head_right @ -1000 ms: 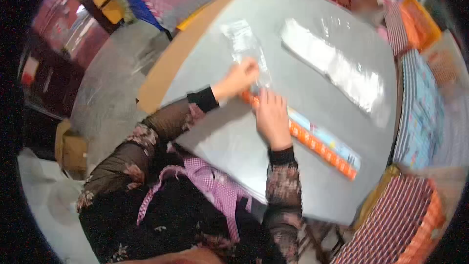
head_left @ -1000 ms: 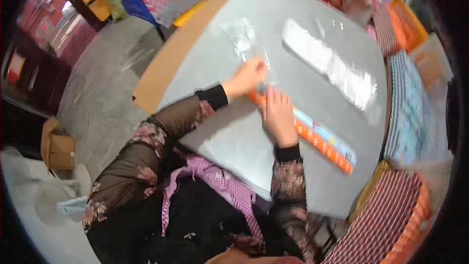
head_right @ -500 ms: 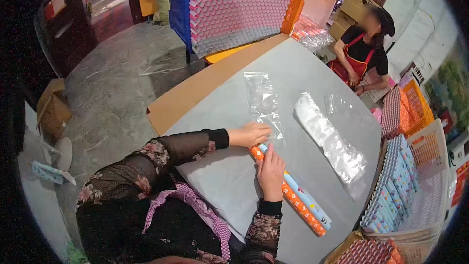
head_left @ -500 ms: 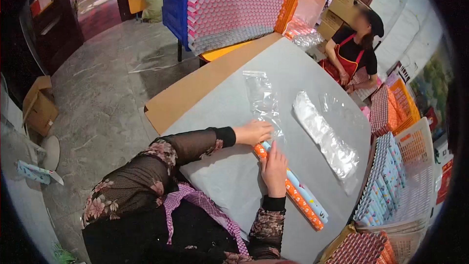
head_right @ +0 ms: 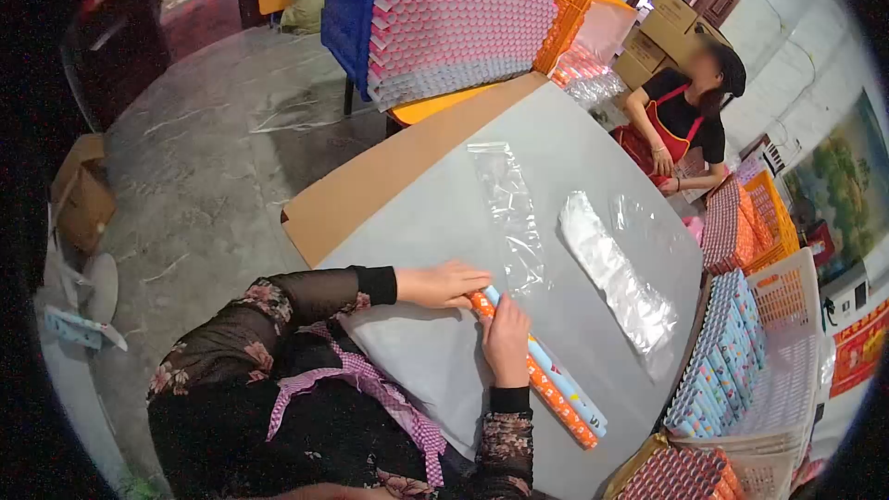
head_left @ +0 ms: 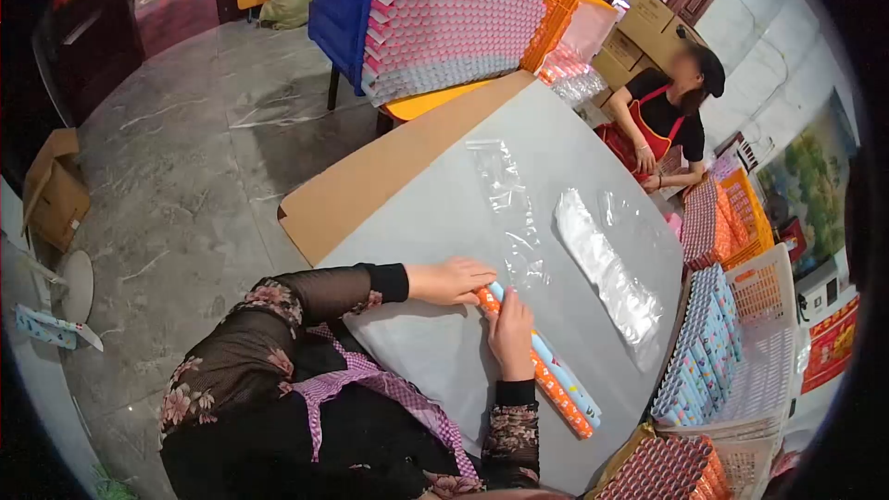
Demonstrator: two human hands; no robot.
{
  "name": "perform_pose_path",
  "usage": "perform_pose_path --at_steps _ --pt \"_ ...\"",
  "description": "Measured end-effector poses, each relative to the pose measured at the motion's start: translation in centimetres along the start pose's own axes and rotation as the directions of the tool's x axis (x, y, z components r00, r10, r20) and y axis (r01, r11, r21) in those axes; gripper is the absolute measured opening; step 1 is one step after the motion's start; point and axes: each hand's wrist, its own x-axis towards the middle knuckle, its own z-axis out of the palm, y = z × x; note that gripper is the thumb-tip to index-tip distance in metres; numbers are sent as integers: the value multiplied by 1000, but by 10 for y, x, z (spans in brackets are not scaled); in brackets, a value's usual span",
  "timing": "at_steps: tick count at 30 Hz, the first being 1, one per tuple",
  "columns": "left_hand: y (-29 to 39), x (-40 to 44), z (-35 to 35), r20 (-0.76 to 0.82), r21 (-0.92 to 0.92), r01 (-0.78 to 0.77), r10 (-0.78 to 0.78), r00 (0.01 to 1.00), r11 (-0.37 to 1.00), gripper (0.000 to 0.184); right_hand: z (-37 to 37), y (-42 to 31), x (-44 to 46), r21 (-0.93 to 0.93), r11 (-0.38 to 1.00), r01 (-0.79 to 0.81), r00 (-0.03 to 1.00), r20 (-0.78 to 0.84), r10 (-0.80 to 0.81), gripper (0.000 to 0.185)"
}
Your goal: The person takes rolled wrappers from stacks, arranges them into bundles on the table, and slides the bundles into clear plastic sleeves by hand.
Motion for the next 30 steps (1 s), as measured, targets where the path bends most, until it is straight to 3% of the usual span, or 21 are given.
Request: perform_pose_path --at_steps 3,9,11,12,13,19,20,21,23,24,26,28,29,30 --pt "3 -15 -14 67 58 88 -91 994 994 58 5 -22 5 -1 998 66 998 1 -66 54" --pt "-14 -32 -21 -12 -15 93 -94 996 996 57 17 -39 20 27 996 86 996 27 -86 55" --pt "-21 -36 -16 -104 -33 53 -56 993 998 55 25 -38 20 1 993 115 993 -33 -115 54" --pt "-18 -36 -23 15 -15 122 -121 992 992 54 25 -39 20 2 995 100 995 -19 -100 53" --pt "-19 -37 -23 18 -18 116 -116 993 993 54 24 -40 20 -1 996 94 995 -20 -94 53" --pt "-17 -41 -18 -86 55 74 -70 994 996 48 13 -41 24 70 993 100 992 67 -104 58" --pt "-16 -38 -21 -43 10 78 -77 996 997 47 6 -38 29 56 998 -22 972 236 9 57" --pt "-18 -38 -20 -43 12 75 -74 996 997 47 -2 -33 35 55 998 -22 973 232 9 57" --pt "-21 -39 -12 -82 30 79 -77 994 996 45 -22 -25 52 8 982 189 954 236 -186 58" --pt "-18 -41 -11 -112 6 85 -83 990 996 46 -39 -35 71 22 992 127 955 269 -128 54" --pt "-14 -40 -15 -74 -6 98 -99 992 995 47 -59 -28 115 6 968 251 955 164 -248 49" --pt "-13 -40 -19 -23 -51 106 -108 994 993 51 -82 -30 176 32 978 208 949 235 -209 43" --pt "-11 -42 -16 -20 -53 99 -101 995 994 51 -93 -38 205 -10 952 307 946 116 -304 42" --pt "-9 -43 -13 -22 -17 120 -120 993 993 52 -92 -29 241 -70 940 334 939 108 -326 41"
